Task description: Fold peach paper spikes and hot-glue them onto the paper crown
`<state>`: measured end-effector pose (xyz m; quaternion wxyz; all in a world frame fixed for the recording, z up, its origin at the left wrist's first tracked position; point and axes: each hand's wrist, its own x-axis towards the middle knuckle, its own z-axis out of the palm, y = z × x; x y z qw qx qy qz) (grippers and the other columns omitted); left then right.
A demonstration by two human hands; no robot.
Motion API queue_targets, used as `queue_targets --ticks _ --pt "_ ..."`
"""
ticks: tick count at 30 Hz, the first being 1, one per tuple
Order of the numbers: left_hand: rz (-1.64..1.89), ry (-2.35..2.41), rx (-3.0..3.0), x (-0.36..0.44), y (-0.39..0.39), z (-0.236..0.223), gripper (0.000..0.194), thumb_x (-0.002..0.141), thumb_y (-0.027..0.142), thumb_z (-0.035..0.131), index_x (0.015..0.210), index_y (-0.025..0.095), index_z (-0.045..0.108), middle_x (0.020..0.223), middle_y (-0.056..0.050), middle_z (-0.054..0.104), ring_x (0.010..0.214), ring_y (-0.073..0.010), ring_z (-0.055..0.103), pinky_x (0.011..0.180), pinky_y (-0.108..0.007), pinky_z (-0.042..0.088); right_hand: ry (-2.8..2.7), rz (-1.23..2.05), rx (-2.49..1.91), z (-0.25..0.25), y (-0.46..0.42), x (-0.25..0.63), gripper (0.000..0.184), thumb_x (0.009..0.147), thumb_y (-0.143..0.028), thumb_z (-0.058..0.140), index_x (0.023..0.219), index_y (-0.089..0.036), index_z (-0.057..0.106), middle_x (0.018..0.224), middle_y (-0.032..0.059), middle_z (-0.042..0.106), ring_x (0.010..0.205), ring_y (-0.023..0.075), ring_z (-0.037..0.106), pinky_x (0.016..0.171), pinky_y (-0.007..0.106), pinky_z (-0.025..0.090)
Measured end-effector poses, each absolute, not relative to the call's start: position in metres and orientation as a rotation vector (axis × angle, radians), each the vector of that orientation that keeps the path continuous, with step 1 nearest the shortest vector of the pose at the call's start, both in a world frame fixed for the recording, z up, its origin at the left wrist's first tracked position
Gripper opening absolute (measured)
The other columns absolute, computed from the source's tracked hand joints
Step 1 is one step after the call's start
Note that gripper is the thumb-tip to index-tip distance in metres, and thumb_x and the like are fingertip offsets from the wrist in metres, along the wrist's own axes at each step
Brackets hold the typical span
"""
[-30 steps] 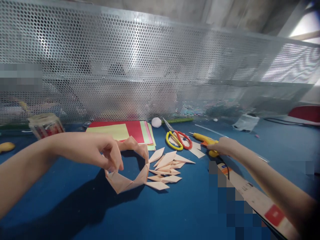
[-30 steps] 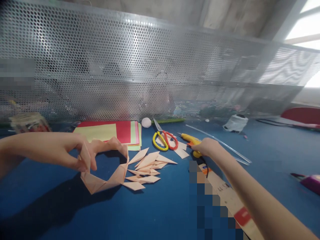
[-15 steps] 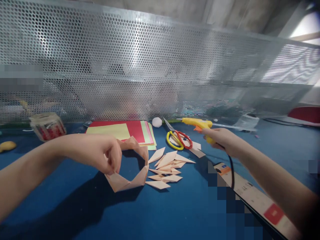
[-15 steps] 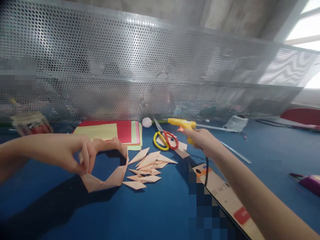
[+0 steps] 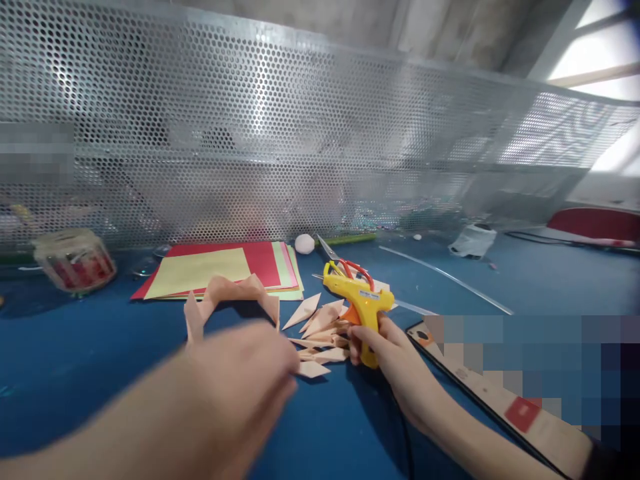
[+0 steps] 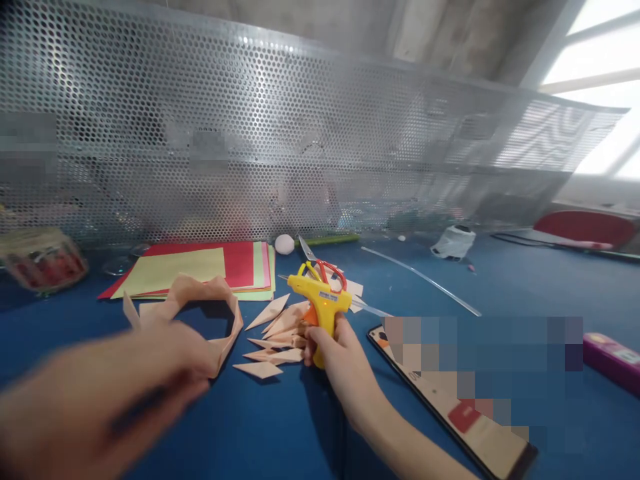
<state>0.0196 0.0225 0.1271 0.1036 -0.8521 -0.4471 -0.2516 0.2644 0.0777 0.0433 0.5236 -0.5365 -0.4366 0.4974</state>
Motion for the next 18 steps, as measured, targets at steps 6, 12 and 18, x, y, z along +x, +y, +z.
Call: queue_targets --ticks 6,12,18 --pt "-0.611 -1.066 -2.580 0.058 0.037 0.061 0.030 0.099 0.031 0.050 0.121 0.014 0.061 0.101 -0.007 0.074 0.094 -0.0193 0.069 0.092 -0.035 0.053 -1.157 1.085 -1.334 0.027 0.087 0.267 0.018 0.097 -0.034 0.061 0.089 -0.018 0.058 0.060 -0.0090 0.053 0.047 0.0092 0.050 0.049 0.023 0.044" --pt "-0.561 -0.849 -2.644 0.067 0.056 0.041 0.033 0.092 0.001 0.043 0.117 0.009 0.063 0.099 -0.011 0.076 0.086 -0.0212 0.073 0.080 -0.031 0.057 -1.256 1.019 -1.384 0.036 0.086 0.271 0.025 0.079 -0.043 0.062 0.086 -0.025 0.047 0.043 -0.0109 0.051 0.042 0.0135 0.048 0.046 0.025 0.037" --pt "-0.666 -1.061 -2.813 0.072 0.049 0.052 0.025 0.092 0.004 0.042 0.100 0.018 0.062 0.082 -0.001 0.073 0.069 -0.0173 0.069 0.065 -0.027 0.057 -1.335 0.995 -1.470 0.045 0.087 0.274 0.029 0.077 -0.049 0.060 0.084 -0.025 0.045 0.042 -0.0103 0.051 0.041 0.0145 0.049 0.047 0.026 0.037"
